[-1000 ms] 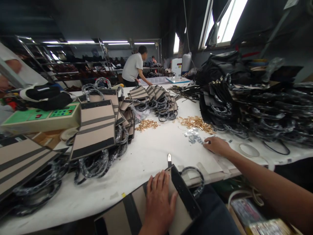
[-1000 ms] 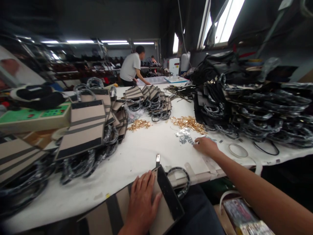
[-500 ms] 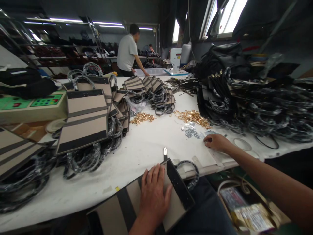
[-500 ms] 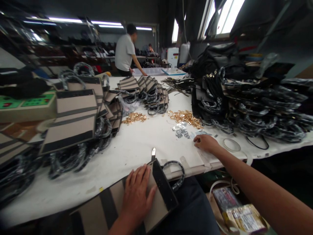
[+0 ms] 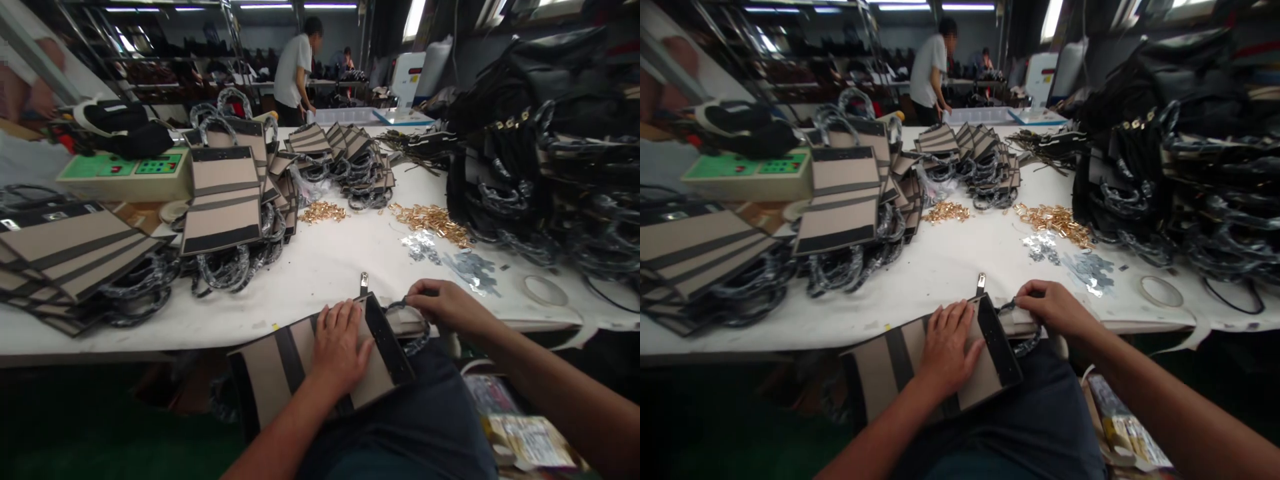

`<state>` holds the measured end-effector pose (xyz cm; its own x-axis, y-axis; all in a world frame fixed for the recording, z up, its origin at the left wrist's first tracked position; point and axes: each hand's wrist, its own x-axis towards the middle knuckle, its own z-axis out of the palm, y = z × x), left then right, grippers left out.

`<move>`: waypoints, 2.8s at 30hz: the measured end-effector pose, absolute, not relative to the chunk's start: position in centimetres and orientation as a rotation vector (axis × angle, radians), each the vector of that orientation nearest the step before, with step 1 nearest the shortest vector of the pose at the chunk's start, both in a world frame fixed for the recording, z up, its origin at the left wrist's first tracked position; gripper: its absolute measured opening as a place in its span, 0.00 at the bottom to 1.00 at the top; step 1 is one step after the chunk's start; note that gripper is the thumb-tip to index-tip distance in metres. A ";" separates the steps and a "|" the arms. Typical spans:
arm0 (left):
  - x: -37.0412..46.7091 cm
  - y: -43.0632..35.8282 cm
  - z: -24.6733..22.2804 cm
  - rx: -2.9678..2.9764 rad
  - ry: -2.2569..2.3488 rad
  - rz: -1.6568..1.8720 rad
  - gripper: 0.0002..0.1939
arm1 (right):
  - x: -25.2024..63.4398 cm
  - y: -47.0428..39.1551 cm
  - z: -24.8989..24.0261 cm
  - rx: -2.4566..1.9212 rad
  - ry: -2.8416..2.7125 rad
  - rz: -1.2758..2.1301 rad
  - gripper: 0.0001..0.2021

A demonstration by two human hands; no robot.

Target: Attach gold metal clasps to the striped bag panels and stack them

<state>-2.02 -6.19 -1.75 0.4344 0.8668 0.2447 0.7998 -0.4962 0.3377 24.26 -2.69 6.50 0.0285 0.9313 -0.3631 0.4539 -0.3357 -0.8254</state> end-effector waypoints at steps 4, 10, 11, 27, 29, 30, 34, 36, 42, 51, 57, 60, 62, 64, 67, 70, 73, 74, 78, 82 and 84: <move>-2.1 -6.4 -1.6 2.509 1.462 0.583 0.33 | 18.4 -2.9 4.8 -1.674 -1.366 1.414 0.10; -2.1 -6.5 -1.6 2.483 1.474 0.610 0.34 | 17.2 -1.8 2.8 -1.657 -1.285 1.370 0.15; -2.1 -6.5 -1.6 2.479 1.474 0.615 0.34 | 17.1 -1.8 2.8 -1.685 -1.304 1.353 0.15; -1.7 -6.6 -1.6 2.432 1.498 0.703 0.31 | 16.9 -1.7 2.8 -1.847 -1.449 1.192 0.05; -1.5 -6.3 -1.5 2.429 1.509 0.727 0.27 | 16.9 -1.5 2.6 -1.840 -1.460 1.205 0.04; -1.4 -6.1 -1.5 2.424 1.517 0.750 0.23 | 16.9 -1.5 2.5 -1.840 -1.473 1.205 0.04; -0.7 -4.8 -1.7 2.357 1.583 0.880 0.12 | 17.1 -1.4 2.4 -1.847 -1.517 1.169 0.05; -0.4 -4.4 -1.9 2.327 1.619 0.923 0.10 | 17.4 -1.5 2.5 -1.853 -1.525 1.157 0.08; -0.2 -4.1 -2.1 2.312 1.608 0.965 0.08 | 18.4 -2.6 3.3 -1.893 -1.466 1.208 0.10; -0.3 -4.1 -2.0 2.312 1.585 0.981 0.09 | 19.3 -1.4 2.8 -1.745 -1.361 1.541 0.14; -0.3 -4.0 -2.3 2.315 1.576 1.004 0.09 | 19.3 0.4 4.5 -1.799 -1.570 1.575 0.15; -0.3 -4.0 -2.3 2.320 1.574 1.006 0.08 | 19.2 1.6 5.3 -1.821 -1.791 1.521 0.15; -0.3 -4.0 -2.4 2.313 1.571 1.016 0.07 | 19.1 2.6 5.7 -1.842 -1.922 1.481 0.15; -0.2 -3.9 -2.4 2.307 1.571 1.021 0.07 | 18.9 3.6 5.9 -1.840 -2.039 1.450 0.14; -0.2 -3.8 -2.3 2.304 1.578 1.019 0.07 | 18.6 4.9 6.0 -1.808 -2.140 1.470 0.12; -0.1 -3.8 -2.3 2.299 1.596 1.018 0.06 | 18.6 5.7 6.0 -1.788 -2.134 1.564 0.11; -0.1 -3.8 -2.2 2.297 1.601 1.017 0.06 | 18.7 6.2 5.9 -1.761 -2.148 1.616 0.09; -0.1 -3.8 -2.2 2.294 1.601 1.016 0.06 | 18.8 6.3 5.8 -1.749 -2.155 1.627 0.09; 0.0 -3.8 -2.2 2.276 1.613 1.002 0.06 | 18.9 6.6 5.3 -1.711 -2.149 1.659 0.09; 0.0 -3.7 -2.1 2.268 1.614 0.991 0.07 | 18.9 6.7 4.6 -1.725 -2.090 1.688 0.15; 0.0 -3.6 -2.0 2.264 1.616 0.990 0.06 | 18.8 6.8 4.3 -1.736 -2.058 1.712 0.15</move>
